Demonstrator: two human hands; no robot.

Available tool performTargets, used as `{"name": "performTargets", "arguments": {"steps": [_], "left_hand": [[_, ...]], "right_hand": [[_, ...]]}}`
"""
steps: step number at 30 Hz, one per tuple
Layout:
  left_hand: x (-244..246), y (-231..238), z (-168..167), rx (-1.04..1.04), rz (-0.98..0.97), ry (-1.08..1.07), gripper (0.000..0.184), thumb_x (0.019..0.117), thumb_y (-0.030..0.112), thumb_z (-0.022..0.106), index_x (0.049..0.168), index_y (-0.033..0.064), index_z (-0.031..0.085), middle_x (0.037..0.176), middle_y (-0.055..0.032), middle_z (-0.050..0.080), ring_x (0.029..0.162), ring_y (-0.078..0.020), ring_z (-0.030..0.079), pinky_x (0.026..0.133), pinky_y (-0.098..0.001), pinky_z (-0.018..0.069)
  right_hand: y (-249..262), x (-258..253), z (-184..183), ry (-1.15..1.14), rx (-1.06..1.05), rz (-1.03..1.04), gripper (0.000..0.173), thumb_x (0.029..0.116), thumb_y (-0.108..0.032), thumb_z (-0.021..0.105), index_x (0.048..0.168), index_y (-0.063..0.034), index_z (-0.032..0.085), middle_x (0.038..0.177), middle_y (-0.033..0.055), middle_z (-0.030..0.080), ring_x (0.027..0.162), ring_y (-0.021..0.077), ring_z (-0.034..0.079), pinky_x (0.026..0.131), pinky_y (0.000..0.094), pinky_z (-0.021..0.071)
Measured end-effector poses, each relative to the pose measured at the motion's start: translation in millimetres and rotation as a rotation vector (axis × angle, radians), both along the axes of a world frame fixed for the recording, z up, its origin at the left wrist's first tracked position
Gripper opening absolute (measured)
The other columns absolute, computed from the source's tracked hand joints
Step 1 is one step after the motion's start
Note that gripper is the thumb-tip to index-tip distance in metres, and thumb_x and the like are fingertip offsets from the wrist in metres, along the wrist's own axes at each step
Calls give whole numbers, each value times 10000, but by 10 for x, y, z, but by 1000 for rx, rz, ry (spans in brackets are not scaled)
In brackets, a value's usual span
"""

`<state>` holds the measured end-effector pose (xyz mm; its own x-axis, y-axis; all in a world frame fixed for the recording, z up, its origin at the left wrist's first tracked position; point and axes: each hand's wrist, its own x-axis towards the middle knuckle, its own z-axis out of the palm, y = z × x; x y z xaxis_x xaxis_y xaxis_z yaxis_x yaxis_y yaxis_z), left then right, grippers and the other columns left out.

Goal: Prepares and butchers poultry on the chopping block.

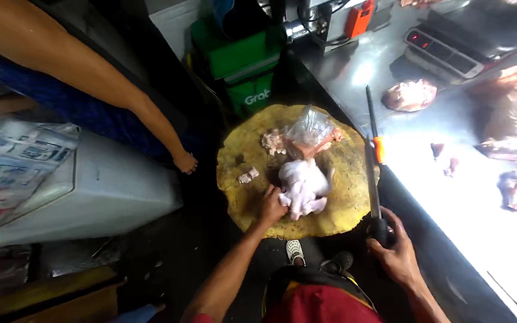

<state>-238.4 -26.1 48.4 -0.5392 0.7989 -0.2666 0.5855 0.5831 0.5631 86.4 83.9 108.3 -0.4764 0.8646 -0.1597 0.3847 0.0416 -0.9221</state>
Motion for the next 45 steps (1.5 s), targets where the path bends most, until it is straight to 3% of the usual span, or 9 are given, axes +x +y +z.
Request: {"name": "performTargets", "arguments": {"steps": [3, 6, 10, 17, 22, 27, 35, 42, 45], "left_hand": [[332, 94, 94, -11, 29, -135, 633, 787, 300, 864, 1306, 13, 644, 1401, -198, 573, 1276, -334, 578, 1086, -509, 480], [267, -150, 82, 70, 68, -352, 510, 821, 222, 855, 1241, 8, 660, 1231, -179, 673, 1154, -281, 653, 1039, -477, 517], [71, -399, 97, 92, 171, -373, 377, 909, 256, 793, 1201, 38, 697, 1133, -146, 719, 1070, -235, 688, 1007, -457, 531], [184, -395, 153, 13, 157, -84, 270, 965, 251, 709, 1205, 129, 734, 1225, -78, 715, 1181, -241, 654, 1056, -492, 491], [247, -428, 49, 63, 131, 90, 218, 939, 201, 725, 1152, 168, 761, 1188, -49, 729, 1231, -280, 608, 1030, -500, 491], [353, -557, -17, 120, 132, 86, 168, 980, 160, 684, 1125, 136, 766, 1211, -60, 726, 1090, -252, 693, 947, -499, 549], [417, -709, -215, 208, 142, 187, 183, 986, 66, 630, 1084, 101, 780, 1220, -73, 729, 1084, -241, 711, 942, -481, 574], [640, -1038, -540, 305, 449, -15, 146, 899, 2, 690, 1029, 32, 750, 1451, -170, 554, 1217, -236, 631, 981, -376, 566], [723, -1045, -551, 445, 649, -236, 182, 909, 62, 670, 1061, -37, 691, 1383, -209, 569, 1144, -215, 629, 916, -337, 563]], "right_hand": [[-150, -221, 216, 228, -28, 63, 824, 802, -167, 679, 1535, -38, 324, 1107, 71, 656, 788, 130, 690, 651, 328, 627], [-180, -473, 214, 244, -81, 183, 491, 949, -167, 559, 1400, 2, 463, 791, 8, 641, 583, 115, 619, 537, 313, 572], [-190, -844, 29, 91, -187, 367, 418, 1048, -297, 528, 1388, -56, 535, 727, 18, 612, 540, 140, 589, 512, 336, 548], [-207, -1287, -269, -145, -217, 463, 412, 1072, -402, 514, 1405, -161, 546, 751, 39, 634, 554, 155, 607, 543, 351, 553], [-439, -538, -346, -341, -207, 557, 470, 1058, -458, 503, 1414, -153, 536, 838, 62, 659, 657, 177, 642, 650, 410, 571], [-526, 23, -100, -472, -223, 602, 411, 1043, -458, 525, 1362, -203, 574, 839, 31, 675, 709, 155, 663, 682, 402, 567], [-503, -1221, -489, -480, -260, 654, 461, 1066, -473, 481, 1348, -112, 541, 921, 148, 674, 856, 316, 682, 800, 536, 547], [-880, -55, -781, -553, -314, 636, 464, 1049, -497, 495, 1334, -134, 544, 874, 124, 679, 810, 291, 695, 767, 524, 565], [-891, 198, -688, -611, -291, 635, 468, 1036, -520, 509, 1317, -151, 566, 841, 117, 675, 785, 300, 690, 740, 536, 559]]}}
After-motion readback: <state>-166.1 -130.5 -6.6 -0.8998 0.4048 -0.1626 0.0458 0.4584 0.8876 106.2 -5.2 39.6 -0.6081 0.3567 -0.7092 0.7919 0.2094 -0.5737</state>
